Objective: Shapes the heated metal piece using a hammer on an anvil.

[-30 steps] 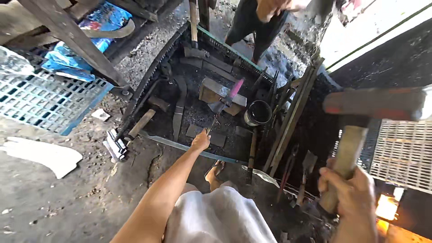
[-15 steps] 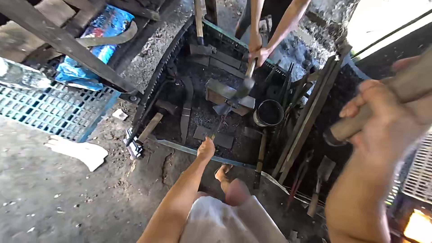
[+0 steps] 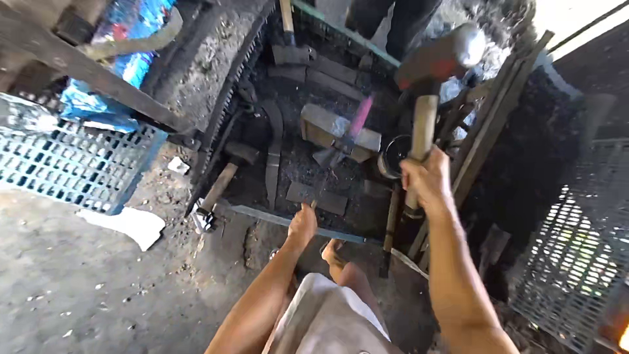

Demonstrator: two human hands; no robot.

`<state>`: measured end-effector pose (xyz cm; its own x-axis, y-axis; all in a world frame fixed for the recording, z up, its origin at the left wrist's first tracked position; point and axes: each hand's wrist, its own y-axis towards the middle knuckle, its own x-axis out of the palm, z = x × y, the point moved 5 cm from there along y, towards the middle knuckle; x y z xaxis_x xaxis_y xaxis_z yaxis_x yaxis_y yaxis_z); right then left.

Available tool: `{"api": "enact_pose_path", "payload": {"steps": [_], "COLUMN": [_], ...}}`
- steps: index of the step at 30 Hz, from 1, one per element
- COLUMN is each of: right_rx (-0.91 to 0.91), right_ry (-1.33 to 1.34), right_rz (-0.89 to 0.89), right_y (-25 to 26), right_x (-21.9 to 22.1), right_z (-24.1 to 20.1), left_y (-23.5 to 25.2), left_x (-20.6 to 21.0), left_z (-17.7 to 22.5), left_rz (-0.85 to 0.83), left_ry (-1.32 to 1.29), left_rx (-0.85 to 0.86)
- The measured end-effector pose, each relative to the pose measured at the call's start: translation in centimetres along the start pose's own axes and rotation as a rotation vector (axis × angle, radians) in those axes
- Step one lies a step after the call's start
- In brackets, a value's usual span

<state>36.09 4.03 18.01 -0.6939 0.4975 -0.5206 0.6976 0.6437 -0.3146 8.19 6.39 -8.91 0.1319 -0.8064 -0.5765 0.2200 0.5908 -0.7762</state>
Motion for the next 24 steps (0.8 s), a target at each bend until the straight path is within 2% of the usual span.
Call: {"api": "enact_pose_path", "payload": {"steps": [3,5,8,10,11,14,15,16,17,19,22,24], "right_rx": [-0.213,-0.324,-0.450,-0.439,-0.364,0.091,0.218,0.278,0.275,0.117,-0.152,-0.276], "right_ry": [-0.145,-0.187,-0.221,-0.287,-0.341,-0.403,-0.330,-0.209,-0.075,0.087,-0.046,-0.189], "right_rz": [0.100,0.203,0.365,0.422,0.407,0.139,0.026,-0.060,-0.105,-0.106,0.027,0.143], "right_y": [-3.3,-3.6,-1.1,1.3,2.4,6.4,7.3,7.6,7.5,6.0,1.0,-1.3], "right_x": [-6.1,-8.6,-7.9,-3.9,-0.8,9.6,11.9,12.7,11.9,7.0,-2.4,-7.3], "right_z": [-7.2,-10.4,-11.4,-8.3,-5.4,6.7,9.6,10.4,8.5,1.1,-8.1,-12.5], "left_y": [0.0,0.1,-0.1,0.2,0.5,1.3,1.0,0.6,0.3,-0.6,-1.2,-1.3], "left_x": [0.1,-0.3,-1.5,-1.8,-1.7,-1.6,-1.5,-1.5,-2.0,-2.5,-1.8,-1.5], "left_z": [-0.7,-0.9,-0.9,-1.1,-1.3,-1.6,-1.8,-2.0,-1.9,-1.6,-2.0,-2.3], "left_rz": [0.011,0.008,-0.022,-0.044,-0.055,-0.049,-0.051,-0.054,-0.053,-0.050,-0.026,-0.021], "left_ry": [0.003,0.018,0.029,0.024,0.021,0.012,0.022,0.023,0.025,0.029,0.035,0.028], "left_rx": [0.007,0.011,-0.014,-0.027,-0.033,-0.034,-0.033,-0.025,-0.014,-0.010,0.000,0.007]}}
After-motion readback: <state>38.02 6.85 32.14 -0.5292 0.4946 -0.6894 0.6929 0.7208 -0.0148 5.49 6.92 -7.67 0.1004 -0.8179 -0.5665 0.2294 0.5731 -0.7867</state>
